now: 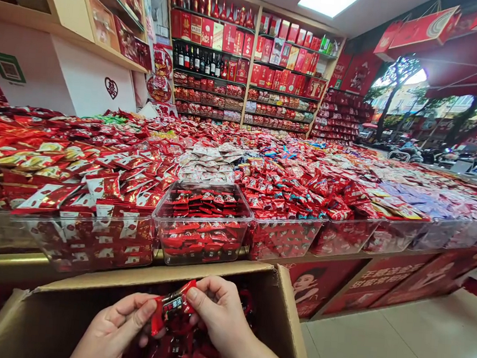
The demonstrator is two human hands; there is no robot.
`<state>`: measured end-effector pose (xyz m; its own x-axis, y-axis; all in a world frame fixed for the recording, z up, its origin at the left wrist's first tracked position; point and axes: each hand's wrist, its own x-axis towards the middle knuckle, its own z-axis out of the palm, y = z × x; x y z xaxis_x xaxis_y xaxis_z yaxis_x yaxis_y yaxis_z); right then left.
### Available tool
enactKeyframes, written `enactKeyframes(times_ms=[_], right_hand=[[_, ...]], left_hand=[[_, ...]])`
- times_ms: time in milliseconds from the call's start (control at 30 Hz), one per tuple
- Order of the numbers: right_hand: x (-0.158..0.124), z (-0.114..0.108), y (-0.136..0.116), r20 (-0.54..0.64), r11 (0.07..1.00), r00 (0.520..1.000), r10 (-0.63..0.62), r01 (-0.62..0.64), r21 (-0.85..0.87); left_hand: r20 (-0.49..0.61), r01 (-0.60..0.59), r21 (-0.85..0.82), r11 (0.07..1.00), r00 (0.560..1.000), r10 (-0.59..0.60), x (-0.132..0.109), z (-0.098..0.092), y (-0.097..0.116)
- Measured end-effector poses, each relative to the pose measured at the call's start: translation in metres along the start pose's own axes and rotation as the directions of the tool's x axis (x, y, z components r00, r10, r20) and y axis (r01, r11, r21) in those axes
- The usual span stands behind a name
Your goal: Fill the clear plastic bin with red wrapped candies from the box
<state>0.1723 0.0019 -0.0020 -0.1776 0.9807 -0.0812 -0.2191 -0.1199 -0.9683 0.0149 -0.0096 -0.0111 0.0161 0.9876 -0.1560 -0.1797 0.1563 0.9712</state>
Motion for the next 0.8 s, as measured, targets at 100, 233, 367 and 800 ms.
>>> enactKeyframes(times_ms=[100, 233, 367, 800], right_hand=[[-0.001, 0.0, 0.0, -0.005, 1.0, 1.0, 0.008, -0.008, 0.008], [-0.002, 0.001, 0.002, -0.024, 1.0, 1.0, -0.008, 0.008, -0.022], [-0.004, -0.002, 0.004, 0.04, 0.912, 0.942, -0.333, 0.333, -0.238], [-0.009, -0.005, 0.005, 0.125, 0.716, 0.834, -0.537, 0.529, -0.455]], left_hand=[[0.01, -0.013, 0.015, 1.0, 1.0, 0.013, -0.001, 0.0, 0.001], [0.049, 0.029, 0.009, 1.0, 0.998, -0.03, 0.002, -0.004, -0.001], [0.192, 0.249, -0.115, 0.962, 0.955, -0.225, 0.001, -0.007, 0.002], [0.069, 0.092, -0.197, 0.976, 0.994, -0.08, -0.002, -0.003, 0.005]])
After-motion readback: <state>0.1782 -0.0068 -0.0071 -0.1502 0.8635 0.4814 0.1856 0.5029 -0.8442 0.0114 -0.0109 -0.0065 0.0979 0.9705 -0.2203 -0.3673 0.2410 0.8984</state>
